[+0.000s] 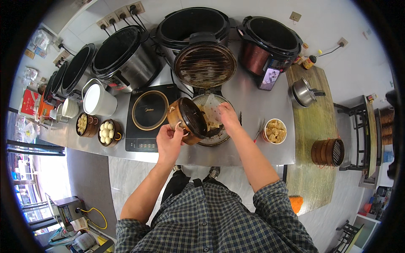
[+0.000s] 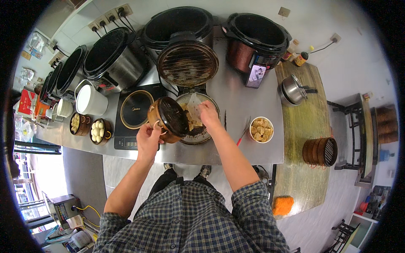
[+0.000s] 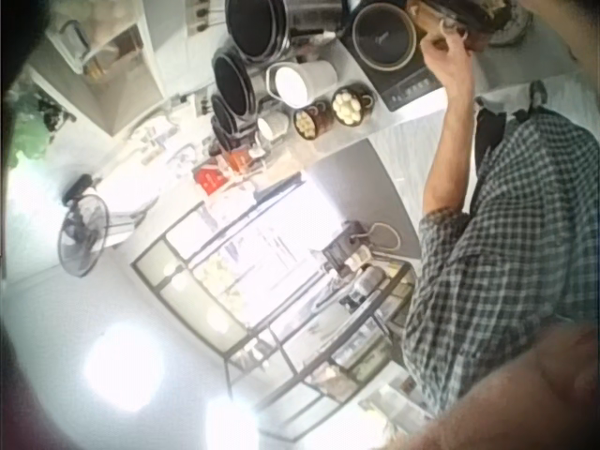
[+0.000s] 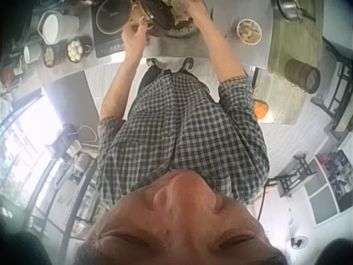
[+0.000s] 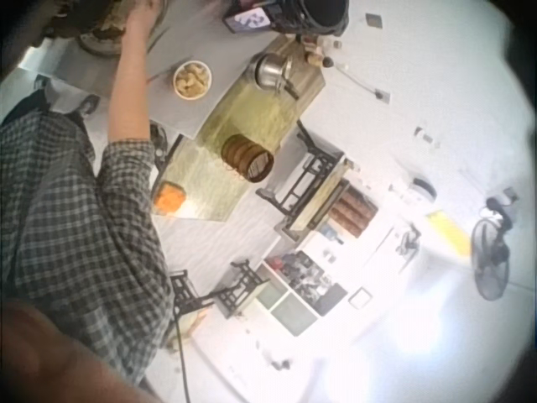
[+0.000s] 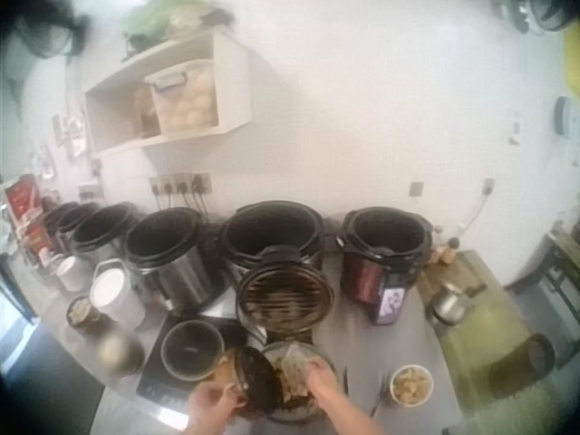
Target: The person uses tongs to transfer cooked dumplings from a metal tray into a paper cup. They then move a bamboo steamer basket and continue transferring dumplings from the tray into the steamer basket.
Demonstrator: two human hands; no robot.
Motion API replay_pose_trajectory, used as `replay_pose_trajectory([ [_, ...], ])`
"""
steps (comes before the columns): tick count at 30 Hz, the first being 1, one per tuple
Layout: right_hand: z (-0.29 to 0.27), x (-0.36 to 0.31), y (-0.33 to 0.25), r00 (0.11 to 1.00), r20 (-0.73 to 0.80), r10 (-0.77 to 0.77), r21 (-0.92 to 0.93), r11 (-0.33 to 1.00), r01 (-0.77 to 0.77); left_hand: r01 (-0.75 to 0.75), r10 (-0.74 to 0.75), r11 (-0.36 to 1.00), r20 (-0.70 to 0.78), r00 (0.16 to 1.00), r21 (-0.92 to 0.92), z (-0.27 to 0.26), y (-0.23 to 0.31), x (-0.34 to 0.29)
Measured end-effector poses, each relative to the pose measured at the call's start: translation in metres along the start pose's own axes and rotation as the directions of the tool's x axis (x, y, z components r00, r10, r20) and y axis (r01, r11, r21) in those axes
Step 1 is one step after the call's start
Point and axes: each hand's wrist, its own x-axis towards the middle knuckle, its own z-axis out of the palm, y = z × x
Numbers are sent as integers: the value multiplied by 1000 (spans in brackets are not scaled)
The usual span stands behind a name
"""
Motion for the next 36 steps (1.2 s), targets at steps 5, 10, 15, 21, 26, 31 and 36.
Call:
replay_pose_trajectory([
  [5,6,1,0,993,27,-116,-191,974,119,-25,21,989,29,999,147,25,-6,13],
  [10,7,-1,-6,997,41,-63,255,966,50,-36,33,967,15,999,253,26,-8,19],
  [15,6,-1,-12,996,18,-88,246,966,81,-65,68,983,-11,998,170,24,-6,19],
  [21,19,-19,-29,988,92,-127,123,986,115,-79,82,990,-21,996,113,8,-2,8],
  [26,19,-48,-48,969,188,-161,266,958,108,-54,56,997,-40,998,50,-7,8,-3],
  [31,-23,-83,-53,963,216,-161,423,904,57,-52,51,998,-26,998,-24,-24,19,-11],
  [36,-86,-128,-34,963,144,-229,551,827,114,14,-6,994,74,997,-104,-30,22,-22],
])
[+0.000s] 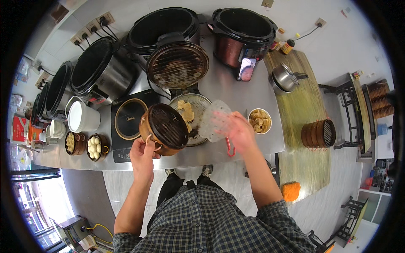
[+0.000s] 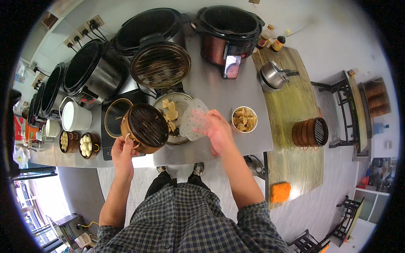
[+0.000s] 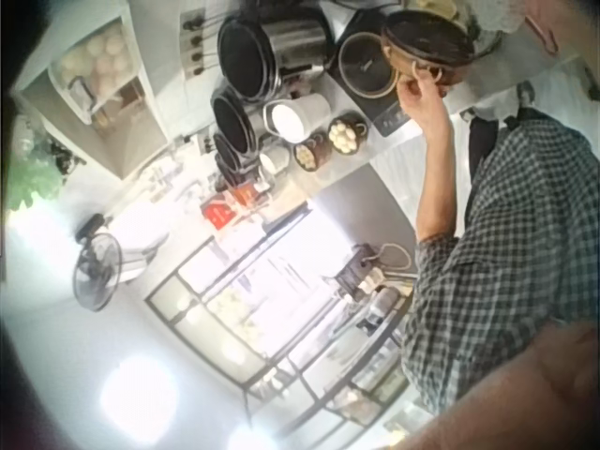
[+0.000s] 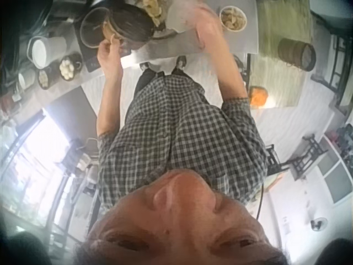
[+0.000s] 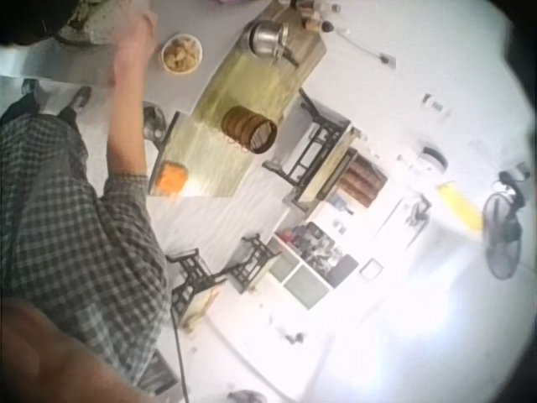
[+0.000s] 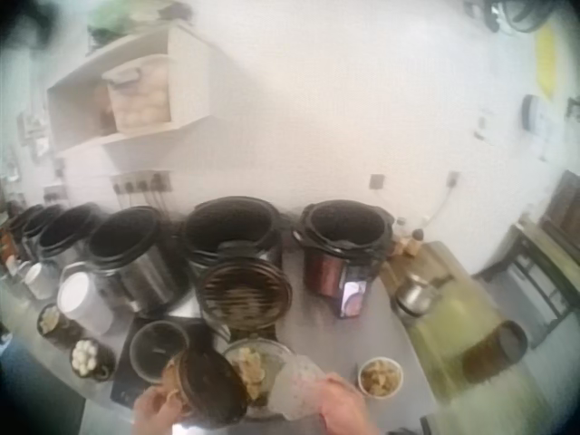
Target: The person uses tongs to transfer cooked dumplings from a metal tray into a paper cup. They then move a bamboo steamer basket and continue transferring dumplings from the tray into the steamer basket.
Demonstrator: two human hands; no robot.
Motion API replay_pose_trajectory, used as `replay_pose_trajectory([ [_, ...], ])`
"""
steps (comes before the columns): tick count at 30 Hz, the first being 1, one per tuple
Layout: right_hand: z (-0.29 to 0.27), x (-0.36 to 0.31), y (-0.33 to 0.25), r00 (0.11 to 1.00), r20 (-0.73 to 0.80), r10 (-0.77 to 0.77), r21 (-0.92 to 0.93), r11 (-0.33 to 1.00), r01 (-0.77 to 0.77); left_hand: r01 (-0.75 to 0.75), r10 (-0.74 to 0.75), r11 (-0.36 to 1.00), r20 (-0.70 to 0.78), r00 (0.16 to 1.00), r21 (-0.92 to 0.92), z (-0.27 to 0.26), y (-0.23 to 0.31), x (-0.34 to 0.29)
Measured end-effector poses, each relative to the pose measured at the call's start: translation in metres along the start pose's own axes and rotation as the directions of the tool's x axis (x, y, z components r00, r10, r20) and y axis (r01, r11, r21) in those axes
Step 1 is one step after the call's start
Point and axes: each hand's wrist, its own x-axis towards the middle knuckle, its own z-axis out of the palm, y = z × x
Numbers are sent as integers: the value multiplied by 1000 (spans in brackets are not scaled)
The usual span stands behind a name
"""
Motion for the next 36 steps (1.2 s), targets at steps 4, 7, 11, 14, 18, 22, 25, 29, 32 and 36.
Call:
replay_pose_trajectory([
  [4,-29,-42,-17,992,-107,-67,13,998,68,96,-94,995,165,982,0,13,-3,-17],
  [7,-42,-74,-29,974,-194,-113,-19,994,112,135,-120,990,284,951,-32,30,-10,-33],
  [11,-54,-105,-37,957,-215,-193,-12,981,195,250,-228,968,431,873,5,48,-20,-45],
  [14,-63,-128,-41,946,-231,-230,13,971,239,289,-274,956,507,817,51,56,-29,-52],
  [18,-68,-179,-48,896,-336,-289,-21,954,300,348,-357,926,638,683,145,69,-40,-54],
  [22,-75,-234,-58,835,-459,-304,-75,950,304,375,-385,909,716,582,184,98,-60,-67],
  [25,-86,-263,-63,679,-642,-356,-250,934,253,366,-404,902,739,539,227,125,-78,-89],
  [29,-122,-282,-78,605,-684,-407,-368,909,195,384,-412,893,765,494,233,178,-103,-115],
  [32,-160,-279,-90,621,-642,-450,-435,880,188,353,-417,899,749,515,257,231,-123,-129],
  [36,-215,-281,-123,642,-588,-492,-526,835,159,335,-374,919,731,570,209,319,-152,-145],
])
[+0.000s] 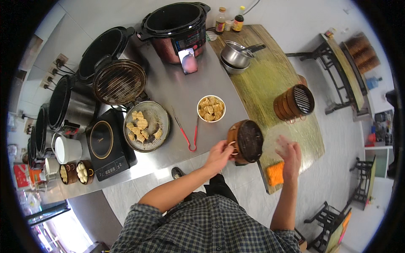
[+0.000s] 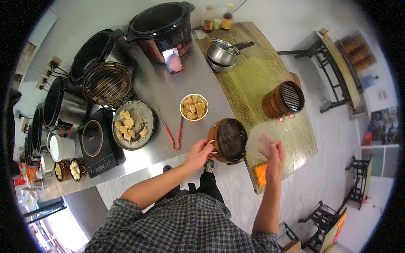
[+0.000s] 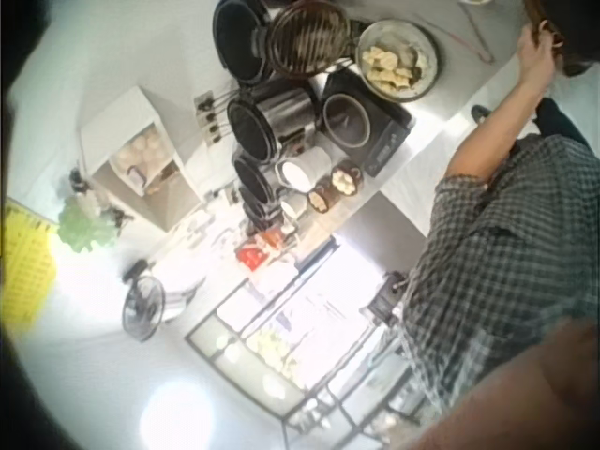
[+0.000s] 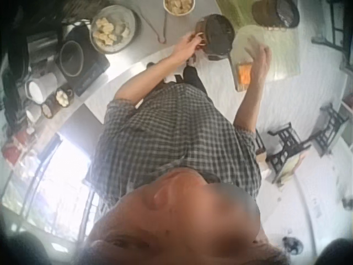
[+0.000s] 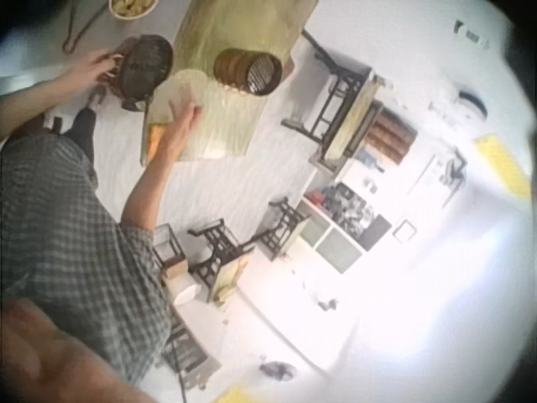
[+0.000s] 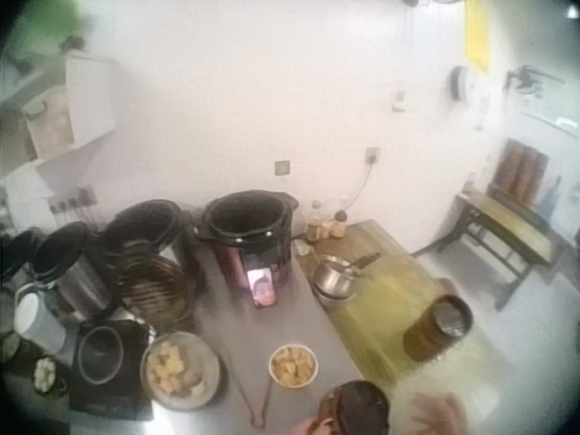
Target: The person uses tongs to transfer cooked dumplings from a metal tray into a paper cup. They then move a bamboo steamer basket and continue transferring dumplings from the tray into the steamer basket.
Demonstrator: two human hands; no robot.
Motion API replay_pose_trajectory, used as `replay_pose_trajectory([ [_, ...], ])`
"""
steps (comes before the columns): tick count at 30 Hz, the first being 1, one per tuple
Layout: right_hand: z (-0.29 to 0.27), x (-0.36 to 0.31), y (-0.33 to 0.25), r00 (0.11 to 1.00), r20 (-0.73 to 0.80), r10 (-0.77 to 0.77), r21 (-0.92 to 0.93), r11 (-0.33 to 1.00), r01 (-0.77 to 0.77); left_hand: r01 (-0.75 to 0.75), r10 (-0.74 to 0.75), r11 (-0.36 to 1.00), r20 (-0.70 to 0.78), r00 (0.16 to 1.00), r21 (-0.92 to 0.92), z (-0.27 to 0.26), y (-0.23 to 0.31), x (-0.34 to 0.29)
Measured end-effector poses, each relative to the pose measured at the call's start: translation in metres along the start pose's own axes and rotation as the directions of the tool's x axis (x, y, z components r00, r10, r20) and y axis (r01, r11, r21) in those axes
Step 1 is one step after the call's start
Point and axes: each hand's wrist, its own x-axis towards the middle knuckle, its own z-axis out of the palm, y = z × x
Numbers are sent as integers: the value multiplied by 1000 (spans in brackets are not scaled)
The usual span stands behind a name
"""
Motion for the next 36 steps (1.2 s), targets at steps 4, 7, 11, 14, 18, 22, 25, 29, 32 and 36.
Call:
replay_pose_trajectory([
  [4,-52,32,-8,994,-16,-106,-52,993,105,-1,-1,999,44,999,40,67,-28,64],
  [7,-84,49,-6,990,-61,-126,-75,990,121,74,-84,991,88,993,109,105,-56,101],
  [11,-117,66,13,987,-107,-120,-209,973,95,246,-255,963,72,964,115,138,-98,133],
  [14,-131,77,34,977,-134,-168,-455,886,90,263,-265,964,57,963,47,146,-126,146],
  [18,-133,93,60,983,-50,-175,-649,754,101,275,-279,895,-39,959,351,140,-149,144],
  [22,-97,104,107,915,103,-390,-737,588,333,171,-199,947,76,977,271,93,-159,94],
  [25,-62,105,133,863,312,-397,-818,350,456,297,-304,915,-18,953,272,34,-155,49],
  [29,-43,89,150,913,321,-252,-876,286,388,366,-325,907,-206,923,206,-49,-164,-13],
  [32,-41,82,153,921,305,-241,-895,258,364,409,-348,903,-337,875,131,-96,-172,-54],
  [36,-35,77,140,923,320,-214,-888,270,371,437,-383,899,-463,799,10,-133,-172,-107],
])
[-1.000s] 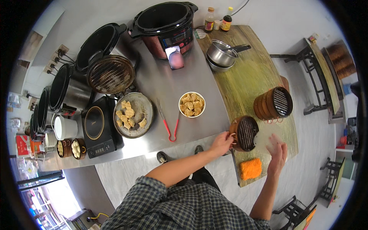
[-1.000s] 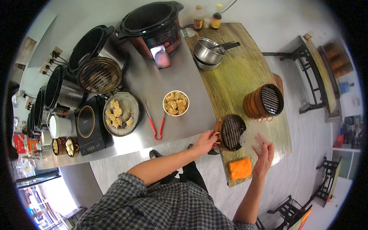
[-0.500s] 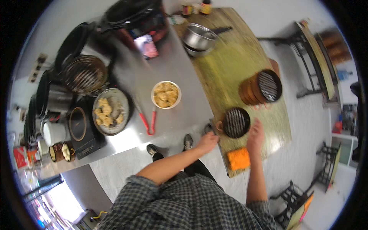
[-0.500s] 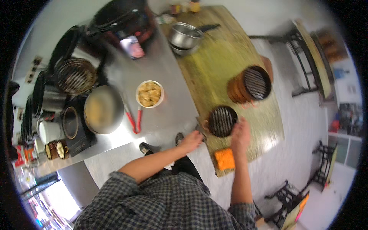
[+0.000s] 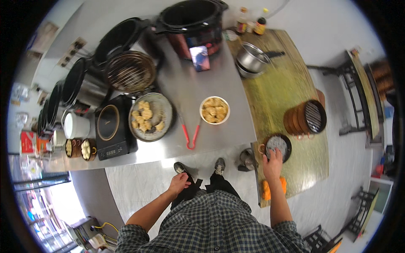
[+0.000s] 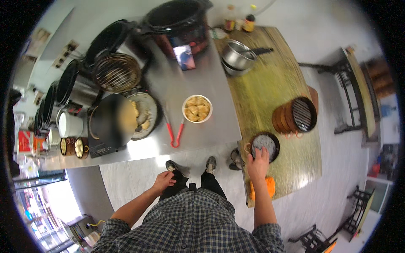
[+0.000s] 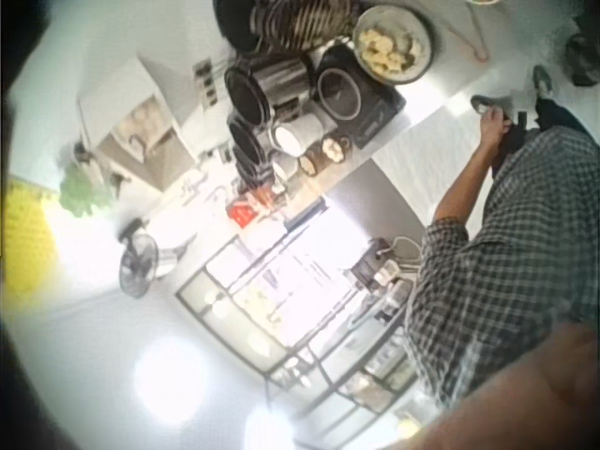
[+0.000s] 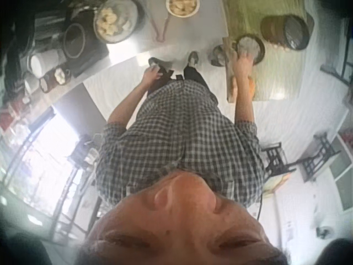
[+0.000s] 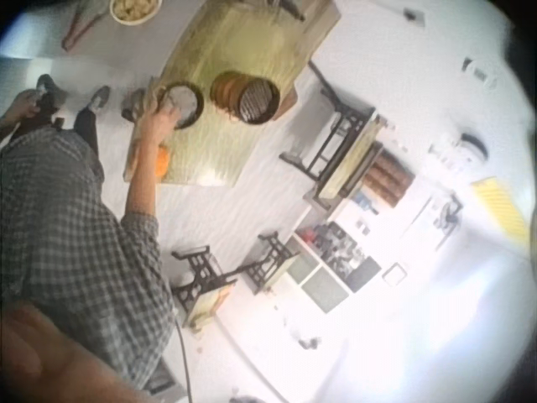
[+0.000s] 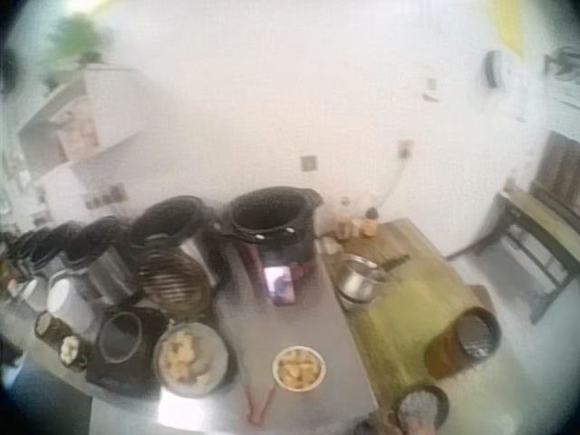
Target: The person uses tongs to transfer cooked dumplings from a metal tray into a paper cup. They then move a bamboo steamer basket and continue transferring dumplings from the tray into the steamer basket.
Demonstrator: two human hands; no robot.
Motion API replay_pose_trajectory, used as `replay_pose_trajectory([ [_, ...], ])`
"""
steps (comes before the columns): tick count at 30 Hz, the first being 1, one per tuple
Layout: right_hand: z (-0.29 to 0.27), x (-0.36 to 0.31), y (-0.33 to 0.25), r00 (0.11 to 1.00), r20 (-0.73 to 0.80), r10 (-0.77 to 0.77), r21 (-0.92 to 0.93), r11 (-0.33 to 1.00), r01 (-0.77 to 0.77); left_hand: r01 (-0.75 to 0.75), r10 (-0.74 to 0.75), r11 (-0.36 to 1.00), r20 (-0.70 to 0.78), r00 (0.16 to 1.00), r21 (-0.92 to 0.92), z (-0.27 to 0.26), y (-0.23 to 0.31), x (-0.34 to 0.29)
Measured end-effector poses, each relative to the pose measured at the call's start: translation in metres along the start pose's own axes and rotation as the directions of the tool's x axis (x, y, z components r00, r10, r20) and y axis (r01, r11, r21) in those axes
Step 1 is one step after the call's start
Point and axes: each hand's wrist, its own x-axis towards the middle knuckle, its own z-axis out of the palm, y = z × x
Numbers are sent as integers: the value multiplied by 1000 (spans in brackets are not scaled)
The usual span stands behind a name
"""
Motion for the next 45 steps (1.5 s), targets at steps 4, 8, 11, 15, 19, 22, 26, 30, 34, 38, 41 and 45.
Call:
replay_pose_trajectory([
  [4,-18,9,-37,979,-161,-124,85,987,139,-66,56,994,-108,993,-92,-37,-17,-14],
  [8,-14,19,-92,946,-147,-288,246,916,317,-110,67,969,-192,979,-220,-68,-42,-22],
  [11,3,21,-131,939,-90,-331,273,899,343,-132,60,954,-260,964,-268,-88,-59,-27],
  [15,18,7,-166,911,-75,-405,300,862,408,-108,5,951,-334,942,-288,-118,-82,-36],
  [19,37,-33,-176,899,48,-436,377,841,388,-102,-34,934,-368,929,-343,-152,-110,-42],
  [22,51,-78,-145,936,67,-345,292,904,313,-85,-52,933,-364,930,-350,-180,-137,-44],
  [26,56,-142,-53,993,-95,-70,21,997,73,54,-137,960,-294,946,-273,-223,-177,-40],
  [30,58,-168,37,915,-262,307,-41,944,-328,130,-139,990,-291,947,-48,-280,-195,-26],
  [34,76,-177,59,901,-246,358,-195,892,-408,26,-13,999,-377,926,31,-329,-178,-32],
  [38,76,-177,74,883,-215,416,-201,866,-457,-79,42,995,-484,874,-57,-330,-171,-46],
  [41,74,-184,113,933,-258,251,-183,936,-302,-49,-51,980,-480,876,-194,-307,-190,-63],
  [45,100,-174,170,952,-275,136,-245,947,-206,-54,-7,990,-430,903,-129,-272,-212,-82],
])
